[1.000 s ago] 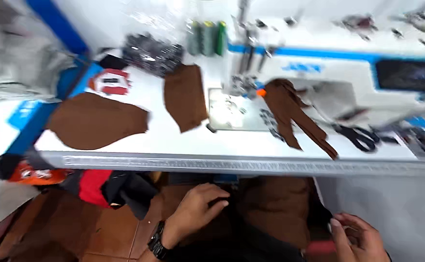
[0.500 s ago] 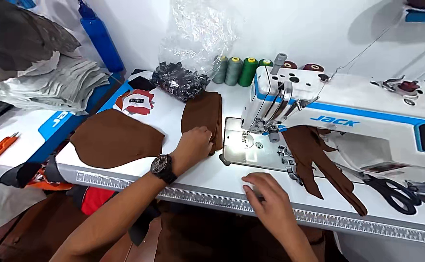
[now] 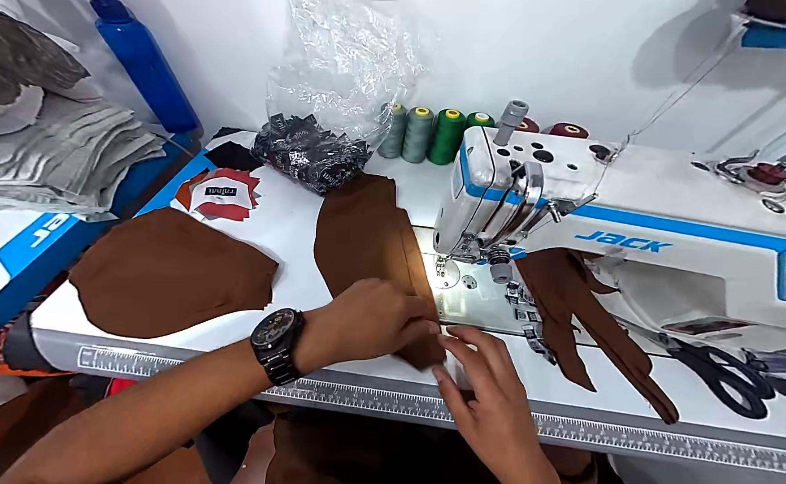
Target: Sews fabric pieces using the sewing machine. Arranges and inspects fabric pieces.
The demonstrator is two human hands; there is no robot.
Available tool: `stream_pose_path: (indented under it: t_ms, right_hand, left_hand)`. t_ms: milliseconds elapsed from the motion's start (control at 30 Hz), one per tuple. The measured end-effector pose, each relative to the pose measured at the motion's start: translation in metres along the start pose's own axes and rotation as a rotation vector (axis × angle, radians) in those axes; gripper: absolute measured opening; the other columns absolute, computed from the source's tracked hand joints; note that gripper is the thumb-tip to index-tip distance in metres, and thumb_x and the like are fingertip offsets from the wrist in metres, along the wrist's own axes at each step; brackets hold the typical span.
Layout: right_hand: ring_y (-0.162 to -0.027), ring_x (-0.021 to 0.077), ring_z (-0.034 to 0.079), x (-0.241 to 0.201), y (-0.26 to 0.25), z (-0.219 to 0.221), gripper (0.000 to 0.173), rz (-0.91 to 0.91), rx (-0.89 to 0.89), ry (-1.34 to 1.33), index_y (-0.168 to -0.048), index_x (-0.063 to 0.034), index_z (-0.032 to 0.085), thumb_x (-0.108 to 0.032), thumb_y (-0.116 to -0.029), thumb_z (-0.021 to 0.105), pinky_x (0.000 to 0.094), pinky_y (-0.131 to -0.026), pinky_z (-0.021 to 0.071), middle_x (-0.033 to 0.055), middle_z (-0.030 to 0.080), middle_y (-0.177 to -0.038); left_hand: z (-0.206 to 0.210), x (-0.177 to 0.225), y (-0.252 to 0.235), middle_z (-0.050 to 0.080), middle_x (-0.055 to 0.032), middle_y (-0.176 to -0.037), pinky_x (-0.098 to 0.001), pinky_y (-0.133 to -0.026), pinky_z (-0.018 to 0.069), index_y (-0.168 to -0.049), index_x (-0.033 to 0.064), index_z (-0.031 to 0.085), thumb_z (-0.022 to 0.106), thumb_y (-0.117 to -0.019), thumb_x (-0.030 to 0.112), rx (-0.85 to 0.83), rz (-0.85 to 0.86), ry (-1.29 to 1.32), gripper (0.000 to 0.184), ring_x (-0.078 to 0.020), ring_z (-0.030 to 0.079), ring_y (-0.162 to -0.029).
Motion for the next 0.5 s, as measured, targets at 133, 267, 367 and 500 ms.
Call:
stream_pose_path:
  t_ms: [133, 267, 367, 500]
  right_hand:
    - [-0.127, 0.0213, 0.06, -0.012, 0.003, 0.017, 0.037, -0.107, -0.145, 0.169, -0.126, -0.0305, 0.071, -0.05, -0.1041, 0.049, 0.0473, -0.101, 0.048, -0.0032, 0.065, -0.139]
    - [-0.13, 0.0172, 0.057, -0.028, 0.009, 0.024, 0.038, -0.208, -0.27, 0.114, -0.129, -0.0292, 0.068, -0.052, -0.1036, 0.052, 0.0425, -0.103, 0.046, -0.0064, 0.062, -0.144]
    - [-0.131, 0.0158, 0.055, -0.035, 0.015, 0.026, 0.035, -0.242, -0.338, 0.058, -0.129, -0.0278, 0.068, -0.048, -0.1026, 0.056, 0.0399, -0.102, 0.0438, -0.0075, 0.061, -0.144]
    - [-0.128, 0.0144, 0.055, -0.032, 0.019, 0.025, 0.031, -0.257, -0.376, -0.039, -0.124, -0.0289, 0.071, -0.047, -0.1032, 0.055, 0.0369, -0.102, 0.0392, -0.0081, 0.065, -0.139]
  left_hand:
    - [0.004, -0.043, -0.031, 0.07, -0.014, -0.119, -0.0491, -0.099, 0.0536, -0.115, 0.0041, 0.072, 0.055, -0.1052, 0.036, -0.045, -0.084, -0.07, 0.037, -0.0292, 0.067, -0.116]
    - [0.026, -0.082, -0.059, 0.054, -0.0148, -0.148, -0.0511, -0.114, 0.0396, -0.139, 0.0054, 0.06, 0.05, -0.1006, 0.061, -0.117, -0.144, -0.134, 0.068, -0.0297, 0.049, -0.141]
    - [0.03, -0.084, -0.053, 0.052, -0.0127, -0.151, -0.0504, -0.118, 0.0356, -0.14, 0.0095, 0.06, 0.053, -0.0962, 0.066, -0.052, -0.084, -0.1, 0.072, -0.0297, 0.044, -0.144]
    - [0.038, -0.086, -0.041, 0.04, -0.0104, -0.162, -0.0534, -0.125, 0.0217, -0.15, 0.0177, 0.054, 0.052, -0.0926, 0.072, -0.068, -0.057, 0.01, 0.079, -0.0297, 0.03, -0.154]
Point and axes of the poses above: each hand's wrist, its own y-axis away from the middle knuckle, its own z-axis out of the palm, x = y × z, the point moved 10 cm from there along -y, towards the middle knuckle
